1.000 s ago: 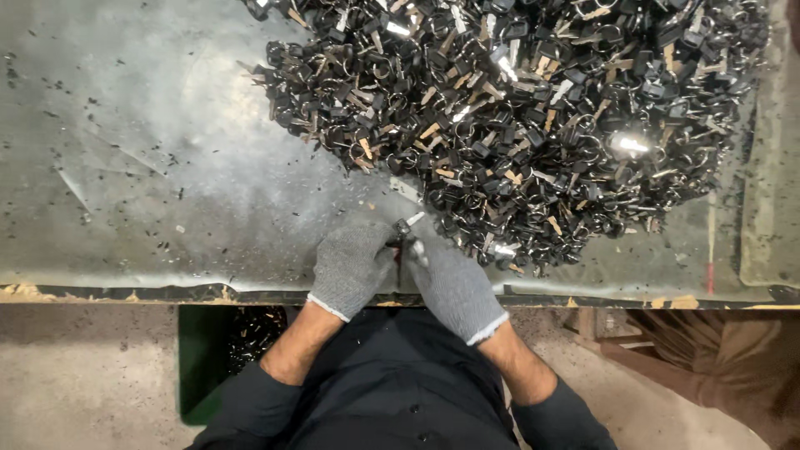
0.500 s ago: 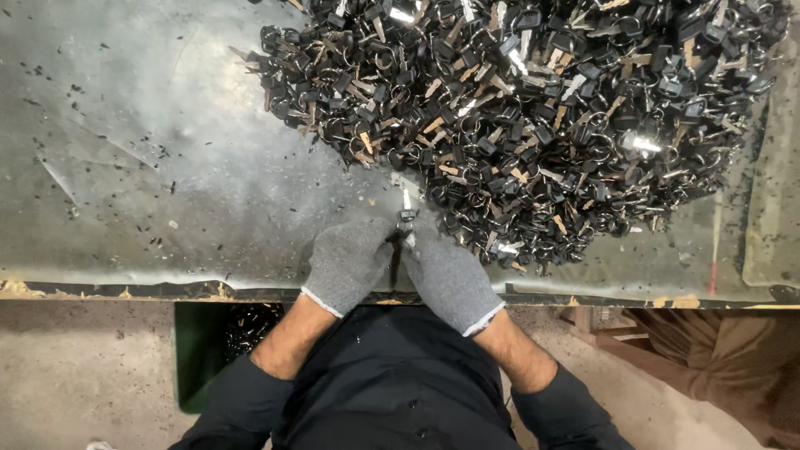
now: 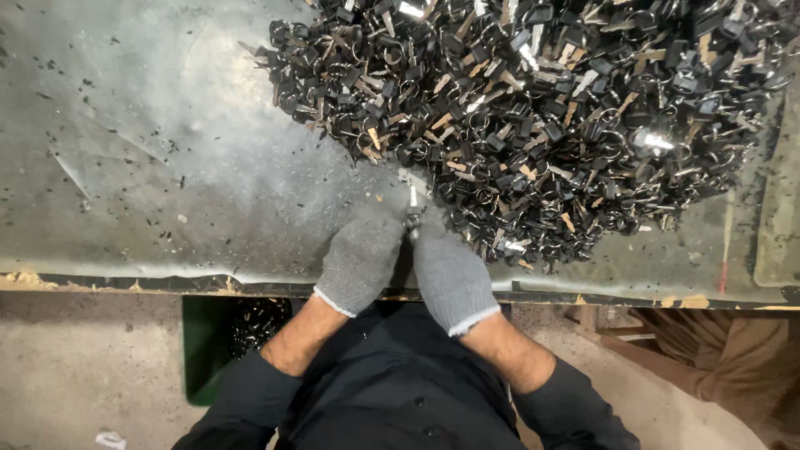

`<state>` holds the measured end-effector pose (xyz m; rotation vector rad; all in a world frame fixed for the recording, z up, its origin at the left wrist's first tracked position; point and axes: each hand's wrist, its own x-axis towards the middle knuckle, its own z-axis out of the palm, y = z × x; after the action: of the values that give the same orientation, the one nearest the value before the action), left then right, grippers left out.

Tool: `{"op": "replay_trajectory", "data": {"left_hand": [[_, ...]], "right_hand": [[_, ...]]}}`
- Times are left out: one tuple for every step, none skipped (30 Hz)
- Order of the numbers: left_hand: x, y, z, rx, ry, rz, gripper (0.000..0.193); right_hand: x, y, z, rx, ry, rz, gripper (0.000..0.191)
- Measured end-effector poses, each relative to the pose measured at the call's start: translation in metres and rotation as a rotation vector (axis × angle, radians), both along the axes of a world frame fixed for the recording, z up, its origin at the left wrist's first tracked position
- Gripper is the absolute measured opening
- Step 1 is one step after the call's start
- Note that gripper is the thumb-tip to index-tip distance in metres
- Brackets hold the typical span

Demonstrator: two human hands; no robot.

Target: The person, wearing gray gloves, picks small metal parts one at a time from a large pile on a workbench, turns and looks at each piece in both hands, and drops rejected pieces into a green bin below the table edge. The sorting continues steadily across the whole clip.

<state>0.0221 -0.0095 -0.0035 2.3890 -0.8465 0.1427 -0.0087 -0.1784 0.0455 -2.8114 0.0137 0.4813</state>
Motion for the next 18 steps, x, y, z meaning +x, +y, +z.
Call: {"op": "replay_trajectory", "data": {"left_hand": [[0.001,0.000,0.000,0.028,-0.002,-0.020,0.025],[0.001,0.000,0.001,0.055,-0.005,-0.043,0.024],[0.002,0.001,0.002,-0.004,-0.004,-0.029,0.029],[0.003,0.001,0.004,-0.066,0.000,-0.014,0.035],[0.004,0.001,0.006,-0.128,0.002,-0.003,0.040],[0.005,0.001,0.008,-0.169,0.021,0.015,0.040],[0.004,0.000,0.009,-0.211,0.043,0.039,0.041],[0.004,-0.001,0.011,-0.255,0.068,0.072,0.041],[0.001,-0.002,0.012,-0.211,0.047,0.079,0.039],[-0.001,-0.004,0.013,-0.163,0.031,0.082,0.037],[-0.003,-0.004,0.014,-0.110,0.014,0.077,0.036],[-0.005,-0.004,0.015,-0.111,-0.004,0.072,0.037],[-0.006,-0.004,0.015,-0.113,-0.025,0.070,0.038],[-0.008,-0.004,0.016,-0.116,-0.043,0.067,0.039],[-0.009,-0.004,0.017,-0.115,-0.002,0.087,0.039],[-0.009,-0.004,0.017,-0.116,0.035,0.106,0.039],[-0.010,-0.004,0.017,-0.116,0.070,0.121,0.039],[-0.010,-0.004,0.018,-0.105,0.044,0.146,0.039]], "right_hand": [[0.001,0.000,-0.001,0.008,-0.029,0.043,0.027],[0.001,-0.001,-0.001,0.015,-0.058,0.083,0.035],[0.001,-0.003,-0.001,0.019,-0.088,0.121,0.044],[0.001,-0.007,0.001,0.025,-0.018,0.096,0.037],[0.000,-0.009,0.003,0.032,0.048,0.069,0.030],[-0.001,-0.010,0.004,0.041,0.113,0.041,0.026],[-0.005,-0.010,0.006,-0.027,-0.017,0.108,0.030],[-0.010,-0.007,0.007,-0.097,-0.141,0.183,0.041],[-0.014,-0.005,0.008,-0.166,-0.257,0.266,0.055],[-0.016,-0.002,0.009,-0.140,-0.283,0.224,0.050],[-0.016,0.003,0.009,-0.111,-0.311,0.174,0.045],[-0.014,0.006,0.009,-0.084,-0.345,0.122,0.041],[-0.010,0.006,0.010,-0.063,-0.250,0.126,0.034],[-0.003,0.005,0.010,-0.042,-0.152,0.130,0.027],[0.004,0.001,0.012,-0.023,-0.056,0.132,0.022],[0.011,-0.004,0.013,0.087,0.034,0.115,0.026],[0.018,-0.010,0.015,0.197,0.123,0.095,0.030],[0.022,-0.017,0.017,0.310,0.210,0.074,0.035]]}}
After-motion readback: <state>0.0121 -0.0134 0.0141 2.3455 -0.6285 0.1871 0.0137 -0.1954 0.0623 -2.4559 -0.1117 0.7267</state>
